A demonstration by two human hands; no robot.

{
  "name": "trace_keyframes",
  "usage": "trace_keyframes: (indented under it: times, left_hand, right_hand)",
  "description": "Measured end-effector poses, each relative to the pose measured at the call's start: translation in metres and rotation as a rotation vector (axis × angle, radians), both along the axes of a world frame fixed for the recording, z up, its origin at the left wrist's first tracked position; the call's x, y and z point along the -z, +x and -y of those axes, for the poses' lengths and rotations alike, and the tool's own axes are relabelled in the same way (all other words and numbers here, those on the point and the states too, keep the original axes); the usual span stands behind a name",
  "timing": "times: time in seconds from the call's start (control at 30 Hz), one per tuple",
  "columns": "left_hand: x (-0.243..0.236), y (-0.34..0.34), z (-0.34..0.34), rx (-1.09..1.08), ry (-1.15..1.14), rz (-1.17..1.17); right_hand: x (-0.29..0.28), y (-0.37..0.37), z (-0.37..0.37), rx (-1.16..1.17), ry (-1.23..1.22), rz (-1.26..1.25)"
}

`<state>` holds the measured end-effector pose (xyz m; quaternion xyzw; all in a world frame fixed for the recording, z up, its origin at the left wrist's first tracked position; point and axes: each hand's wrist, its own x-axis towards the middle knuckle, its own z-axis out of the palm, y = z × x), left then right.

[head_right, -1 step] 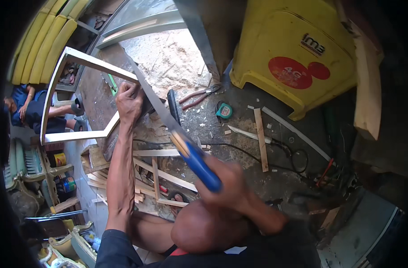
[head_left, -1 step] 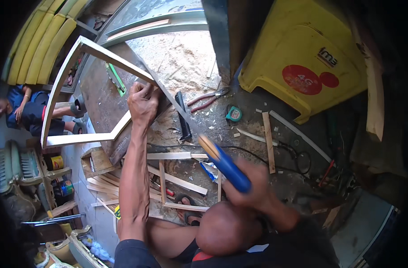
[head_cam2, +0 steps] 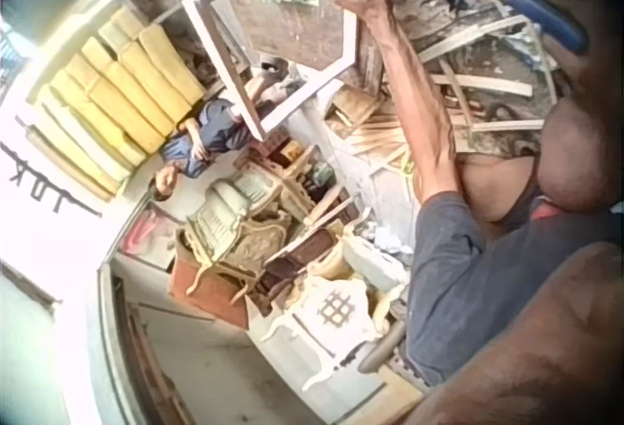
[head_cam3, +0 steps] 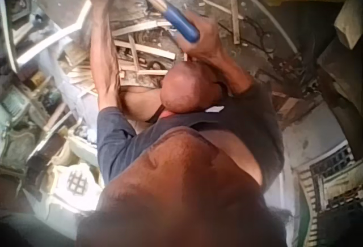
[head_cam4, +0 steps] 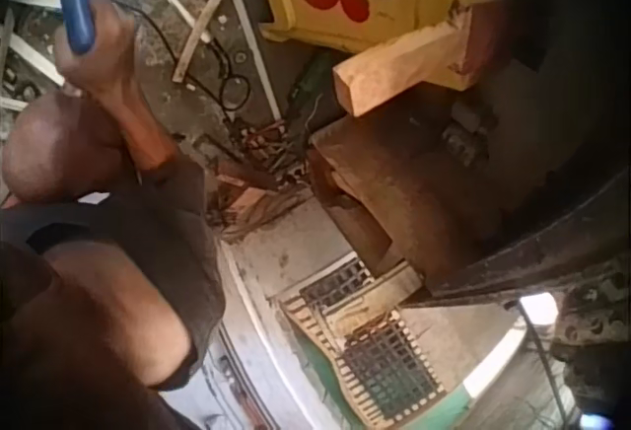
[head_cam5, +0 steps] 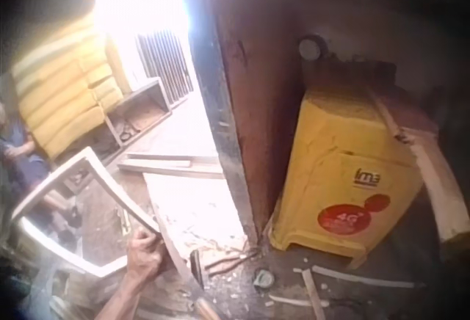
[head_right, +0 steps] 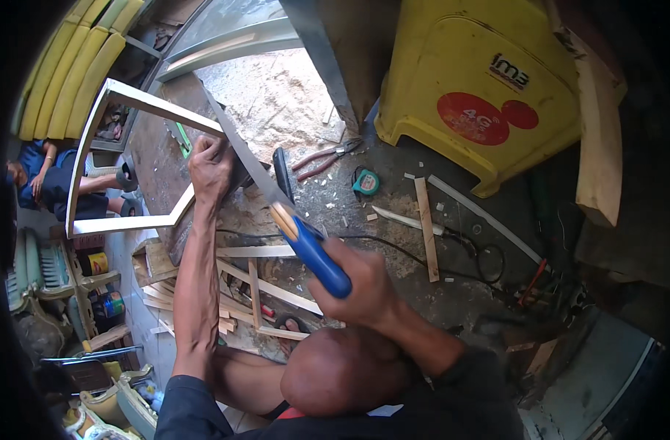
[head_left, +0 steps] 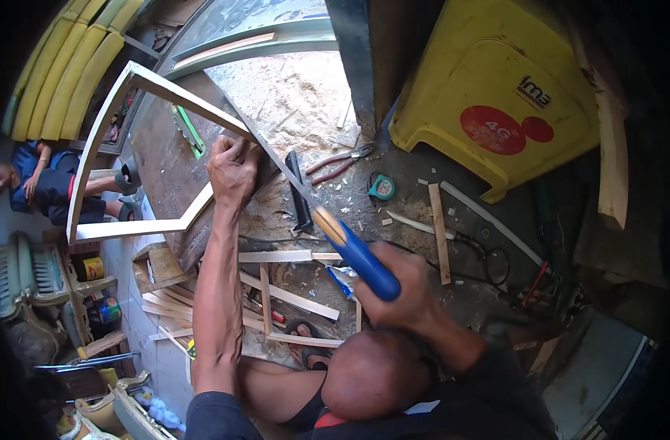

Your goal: The person constructs a wooden frame by sawing wood strips, drilling holes, and securing the joints using a pneumatic nailer.

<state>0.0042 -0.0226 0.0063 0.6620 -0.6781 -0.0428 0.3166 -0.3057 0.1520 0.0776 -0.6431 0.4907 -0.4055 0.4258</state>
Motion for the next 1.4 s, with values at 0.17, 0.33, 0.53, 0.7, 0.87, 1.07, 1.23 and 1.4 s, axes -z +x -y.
trace_keyframes:
  times: [0.17, 0.33, 0.53, 0.7, 0.87, 1.07, 1.23, 1.4]
  left_hand:
    - [-0.004, 0.003, -0.004, 0.006, -0.02, -0.046]
    - [0.001, 0.001, 0.001, 0.008, -0.015, -0.028]
    - [0.0, 0.004, -0.002, 0.013, -0.044, -0.033]
    - [0.003, -0.011, 0.001, 0.047, 0.003, -0.067]
    - [-0.007, 0.002, -0.006, 0.007, 0.043, -0.077]
    - [-0.031, -0.027, -0.014, 0.074, 0.131, -0.079]
    - [-0.101, -0.096, -0.077, 0.251, 0.065, -0.739]
    - [-0.104, -0.126, -0.134, 0.393, 0.053, -1.219]
  right_hand:
    - [-0.004, -0.029, -0.044, 0.019, -0.02, 0.043]
    - [0.01, 0.008, 0.008, -0.023, 0.032, 0.021]
    - [0.005, -0.023, -0.042, 0.035, -0.134, 0.012]
    - [0.035, -0.007, -0.003, 0.051, 0.065, -0.073]
    - [0.063, -0.036, -0.017, 0.025, -0.089, -0.107]
    - [0.139, -0.069, -0.041, -0.126, -0.164, -0.644]
    - [0.161, -0.137, -0.186, 0.052, 0.335, -0.792]
    - [0.169, -0.156, -0.302, 0.133, 0.829, -0.919]
